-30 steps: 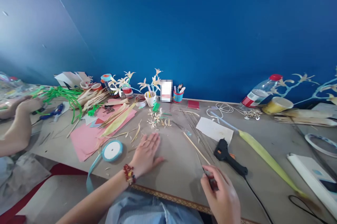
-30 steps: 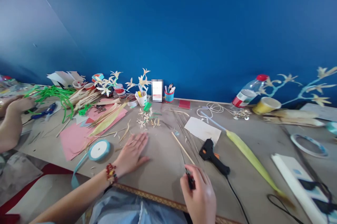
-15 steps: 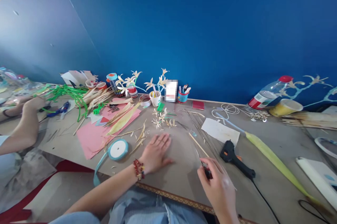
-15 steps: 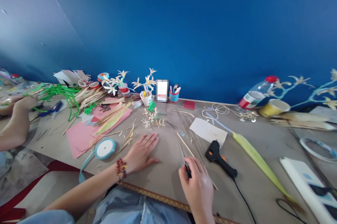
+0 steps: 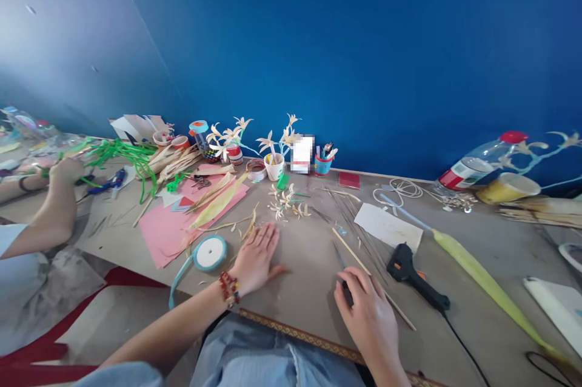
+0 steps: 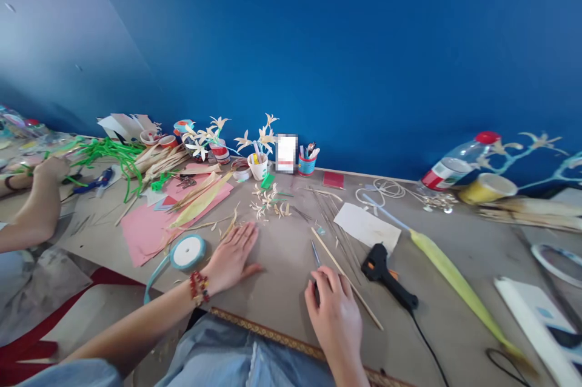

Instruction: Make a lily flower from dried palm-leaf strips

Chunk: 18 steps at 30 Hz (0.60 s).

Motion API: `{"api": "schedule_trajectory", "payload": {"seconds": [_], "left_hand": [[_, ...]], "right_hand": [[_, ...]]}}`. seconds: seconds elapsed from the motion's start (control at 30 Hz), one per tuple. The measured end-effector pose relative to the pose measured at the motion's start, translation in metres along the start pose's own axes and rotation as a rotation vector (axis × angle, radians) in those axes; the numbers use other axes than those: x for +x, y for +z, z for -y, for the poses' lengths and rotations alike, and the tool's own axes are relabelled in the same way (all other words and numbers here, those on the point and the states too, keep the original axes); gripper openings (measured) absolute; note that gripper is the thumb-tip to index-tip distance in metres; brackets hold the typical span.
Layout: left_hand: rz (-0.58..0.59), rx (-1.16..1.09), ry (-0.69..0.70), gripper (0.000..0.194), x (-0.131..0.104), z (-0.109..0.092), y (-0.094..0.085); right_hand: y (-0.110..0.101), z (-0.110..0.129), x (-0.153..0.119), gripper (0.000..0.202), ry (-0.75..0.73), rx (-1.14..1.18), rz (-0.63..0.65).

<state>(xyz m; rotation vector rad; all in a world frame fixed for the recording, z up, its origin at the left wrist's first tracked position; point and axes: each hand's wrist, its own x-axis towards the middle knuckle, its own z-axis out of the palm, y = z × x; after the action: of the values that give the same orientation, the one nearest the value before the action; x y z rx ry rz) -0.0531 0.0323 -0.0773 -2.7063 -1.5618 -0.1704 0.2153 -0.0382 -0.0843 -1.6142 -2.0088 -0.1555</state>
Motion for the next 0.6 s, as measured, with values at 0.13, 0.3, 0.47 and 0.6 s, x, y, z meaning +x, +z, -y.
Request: {"api": "schedule_trajectory", "payload": {"seconds": [0.13,0.3,0.47,0.6], "left_hand": [[-0.059,0.029,0.028,0.069,-0.038,-0.010,-0.021],[0.105,-0.153,0.501,0.084,-0.058,-0.034,-0.020],[-0.041,-0.007,0.079,0.079,-0.095,0.020,-0.032],[-0.146,-0.109,0.019,0.049,-0.112,0.019,-0.066]], "right_hand": [[0.003,0.007,0.000,0.022,-0.033,0.045,0.038],[0.003,0.013,-0.001,0.026,-0.057,0.049,0.038],[0.002,0.010,-0.013,0.028,-0.034,0.070,0.004],[-0.011,0.044,0.001,0.030,-0.059,0.221,-0.012]]}}
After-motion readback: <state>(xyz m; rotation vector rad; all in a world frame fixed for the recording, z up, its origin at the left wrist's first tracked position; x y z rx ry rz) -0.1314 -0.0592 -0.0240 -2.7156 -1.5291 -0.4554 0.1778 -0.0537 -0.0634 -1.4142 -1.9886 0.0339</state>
